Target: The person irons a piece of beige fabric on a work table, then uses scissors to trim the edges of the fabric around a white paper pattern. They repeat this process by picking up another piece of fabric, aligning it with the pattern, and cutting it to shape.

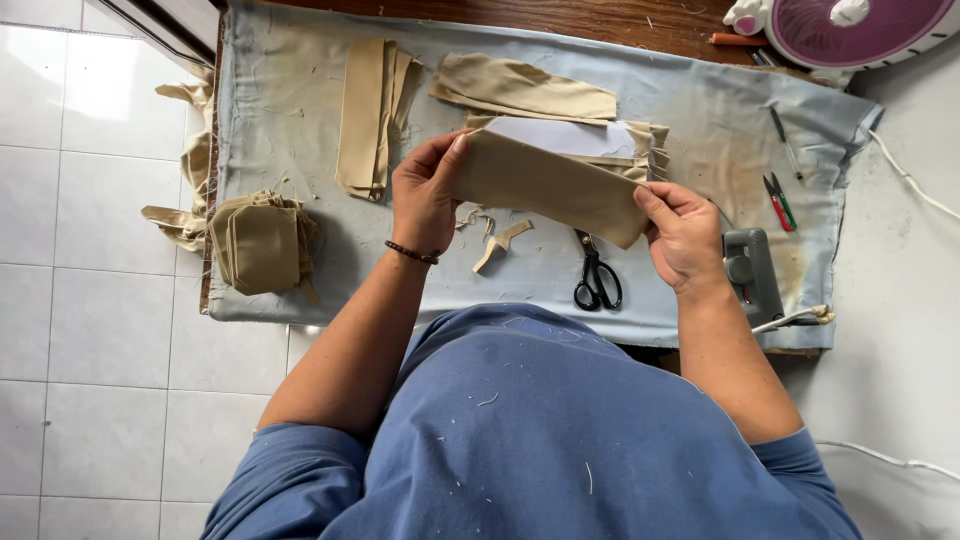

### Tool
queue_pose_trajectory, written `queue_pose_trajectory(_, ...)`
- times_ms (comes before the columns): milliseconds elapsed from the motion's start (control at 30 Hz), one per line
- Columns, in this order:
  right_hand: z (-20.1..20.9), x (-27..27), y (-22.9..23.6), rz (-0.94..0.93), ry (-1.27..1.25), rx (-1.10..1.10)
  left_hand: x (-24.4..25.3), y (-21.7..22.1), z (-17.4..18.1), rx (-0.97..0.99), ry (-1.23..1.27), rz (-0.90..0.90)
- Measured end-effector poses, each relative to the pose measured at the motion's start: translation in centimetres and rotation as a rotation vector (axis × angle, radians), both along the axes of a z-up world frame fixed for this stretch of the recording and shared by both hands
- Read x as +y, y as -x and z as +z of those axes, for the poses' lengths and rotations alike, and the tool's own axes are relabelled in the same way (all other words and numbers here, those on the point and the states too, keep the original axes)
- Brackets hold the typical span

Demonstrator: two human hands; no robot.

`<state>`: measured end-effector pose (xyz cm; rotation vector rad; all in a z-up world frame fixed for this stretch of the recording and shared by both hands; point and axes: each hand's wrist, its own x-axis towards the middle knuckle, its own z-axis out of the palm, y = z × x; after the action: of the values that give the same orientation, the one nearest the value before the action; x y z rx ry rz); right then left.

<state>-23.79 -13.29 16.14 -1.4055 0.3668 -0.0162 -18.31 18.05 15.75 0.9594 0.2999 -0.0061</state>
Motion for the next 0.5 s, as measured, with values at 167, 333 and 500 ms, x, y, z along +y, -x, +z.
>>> queue_pose_trajectory(167, 0.5, 0.1, 1.2, -0.037, 0.011, -0.057, 0.5, 0.3, 0.1, -0.141, -0.365, 0.008)
queue_pose_trajectory(333, 3.1, 2.4, 1.4, -0.125, 0.178, -0.155, -0.5, 1.3, 0.2, -0.211, -0.702, 0.033)
queue_pose_trajectory(500, 6.5, 6.4, 1.7, -0.007, 0.301, -0.158, -4.5, 5.6, 5.1, -0.551, -0.706, -0.491)
